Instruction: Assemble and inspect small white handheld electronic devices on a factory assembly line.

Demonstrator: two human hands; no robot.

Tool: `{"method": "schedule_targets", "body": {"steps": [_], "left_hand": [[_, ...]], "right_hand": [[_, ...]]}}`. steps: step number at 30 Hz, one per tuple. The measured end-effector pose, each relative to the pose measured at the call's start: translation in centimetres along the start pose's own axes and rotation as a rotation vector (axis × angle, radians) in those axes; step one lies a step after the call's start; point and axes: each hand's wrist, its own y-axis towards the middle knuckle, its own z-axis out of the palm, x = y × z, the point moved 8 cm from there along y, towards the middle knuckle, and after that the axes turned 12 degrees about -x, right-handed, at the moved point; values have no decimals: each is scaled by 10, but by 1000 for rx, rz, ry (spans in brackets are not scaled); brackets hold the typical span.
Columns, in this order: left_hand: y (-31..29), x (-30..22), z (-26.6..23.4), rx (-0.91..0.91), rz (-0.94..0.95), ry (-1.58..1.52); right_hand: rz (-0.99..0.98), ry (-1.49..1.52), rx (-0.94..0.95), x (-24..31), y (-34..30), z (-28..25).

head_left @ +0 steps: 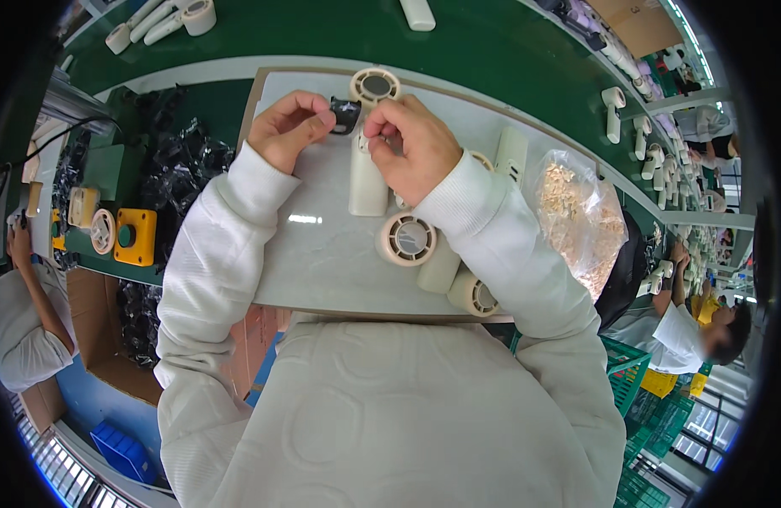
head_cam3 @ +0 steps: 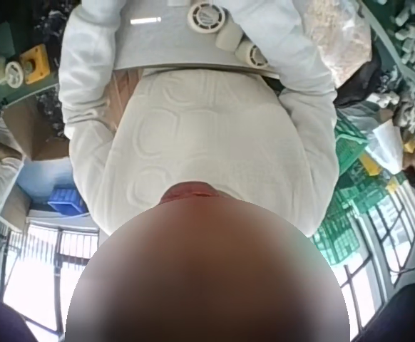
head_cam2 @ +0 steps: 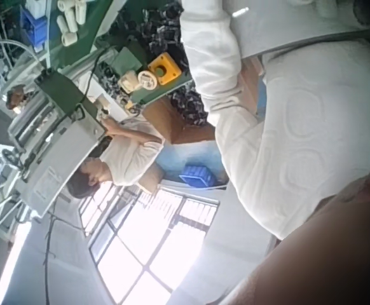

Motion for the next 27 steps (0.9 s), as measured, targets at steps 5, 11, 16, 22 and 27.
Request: {"method": "schedule_targets", "body": {"steps": [5,11,16,22,27], "left_hand": [[-11,-10,13,-12,-6,-12],[-17,-8,26,-31,143,384],[-13,-12,32,-114,446,870],[-10,2,20,89,494,928],[0,22,-3,113,277,789]], "right_hand": [[208,187,136,-3,5,-9],[184,-91,196,-10,7,-10],[138,-199,228,-32,10,-3],[126,-165,177,-36,16,13],[167,-161,183,-37,15,15]]}}
